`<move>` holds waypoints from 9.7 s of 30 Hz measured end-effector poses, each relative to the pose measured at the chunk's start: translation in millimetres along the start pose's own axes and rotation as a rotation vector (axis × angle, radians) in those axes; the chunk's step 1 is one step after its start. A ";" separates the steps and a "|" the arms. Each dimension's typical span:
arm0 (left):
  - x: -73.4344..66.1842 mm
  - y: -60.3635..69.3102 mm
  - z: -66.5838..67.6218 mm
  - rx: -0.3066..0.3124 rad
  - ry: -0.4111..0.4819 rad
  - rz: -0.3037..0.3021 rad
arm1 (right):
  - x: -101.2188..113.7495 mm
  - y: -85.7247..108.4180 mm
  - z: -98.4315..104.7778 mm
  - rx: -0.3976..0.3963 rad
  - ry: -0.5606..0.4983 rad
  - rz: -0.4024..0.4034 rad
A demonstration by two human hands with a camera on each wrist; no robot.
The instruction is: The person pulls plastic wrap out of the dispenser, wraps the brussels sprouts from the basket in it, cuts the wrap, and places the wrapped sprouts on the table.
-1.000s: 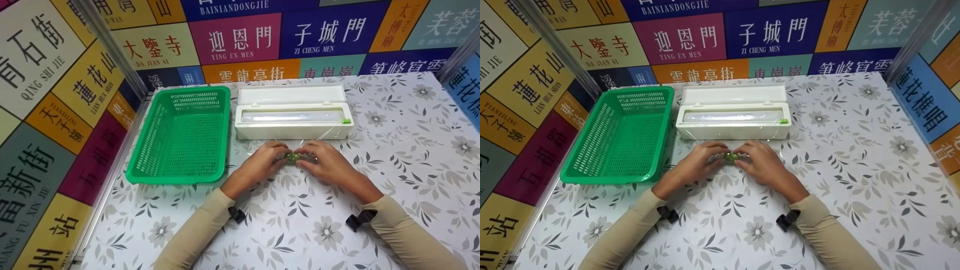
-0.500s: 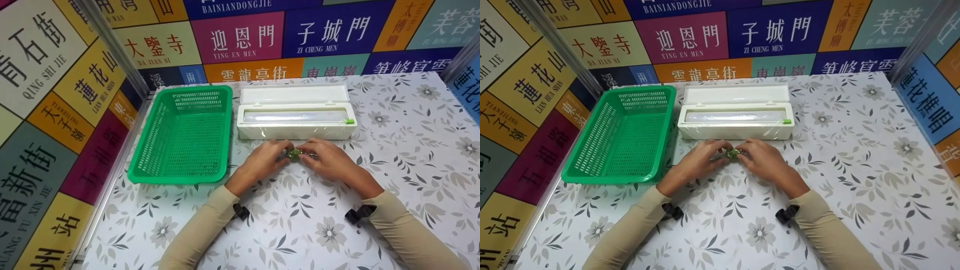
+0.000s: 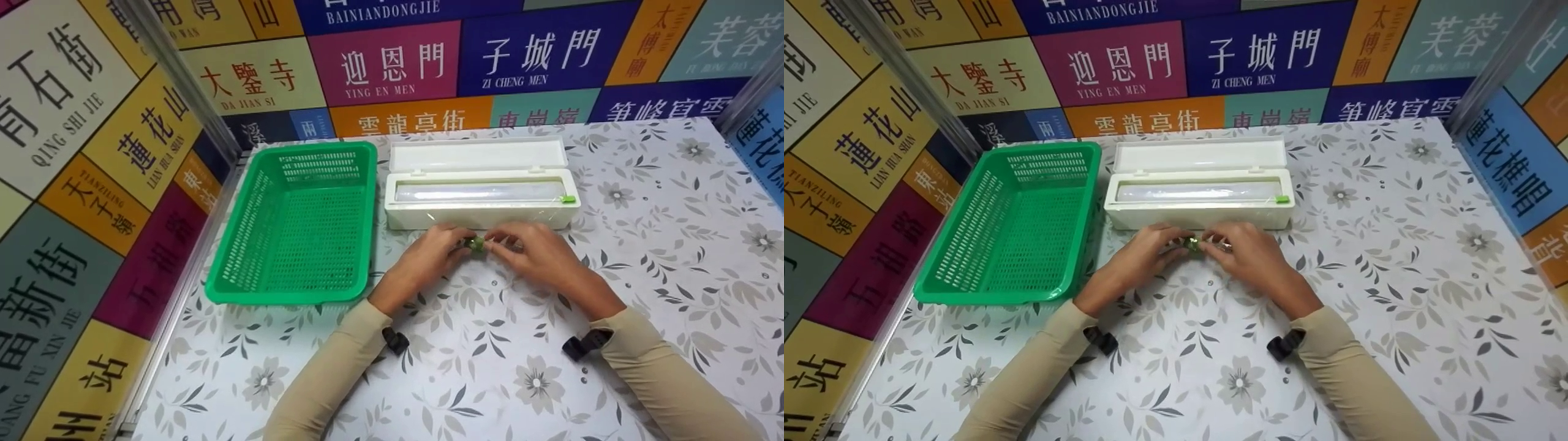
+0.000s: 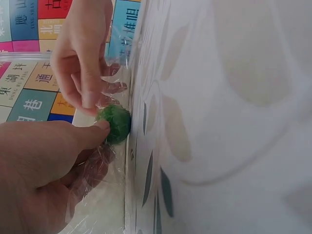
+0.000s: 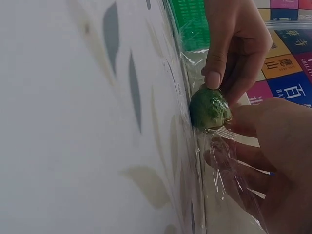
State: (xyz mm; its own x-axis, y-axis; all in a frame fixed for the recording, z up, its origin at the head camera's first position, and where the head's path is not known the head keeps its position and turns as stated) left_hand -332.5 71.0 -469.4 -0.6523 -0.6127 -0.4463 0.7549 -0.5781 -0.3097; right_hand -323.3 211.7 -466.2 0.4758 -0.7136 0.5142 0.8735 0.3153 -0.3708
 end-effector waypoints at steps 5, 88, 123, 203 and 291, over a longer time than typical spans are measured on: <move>0.7 -1.6 3.7 -0.050 0.057 -0.024 | -1.5 0.5 -0.6 0.004 0.095 0.004; -15.6 0.7 9.0 -0.101 -0.175 -0.157 | -7.6 -6.9 59.9 -0.234 0.064 0.048; -66.5 -44.4 7.3 -0.246 -0.137 -0.217 | -103.3 10.1 103.3 -0.204 -0.133 -0.219; -56.9 -101.2 -5.1 -0.182 -0.191 -0.165 | -133.1 13.1 85.5 -0.205 -0.344 -0.286; 51.8 13.4 85.2 -0.554 -0.257 0.217 | -137.8 15.4 84.6 -0.192 -0.353 -0.327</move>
State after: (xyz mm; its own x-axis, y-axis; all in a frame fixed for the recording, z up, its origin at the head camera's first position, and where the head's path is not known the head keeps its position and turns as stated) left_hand -362.0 -14.4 -425.2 -0.4247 -0.8334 -0.3536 0.7500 -0.1051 -0.6531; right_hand -366.7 367.8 -477.3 0.2159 -0.4910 0.8440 0.9636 -0.0327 -0.2655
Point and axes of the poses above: each hand's wrist, its own y-axis away from the middle knuckle, its own z-axis out of the back of the hand, x = y × z, the point moved 10 cm from there along -y, towards the middle knuckle, and after that the axes turned 7 degrees about -x, right-handed, at the moved point
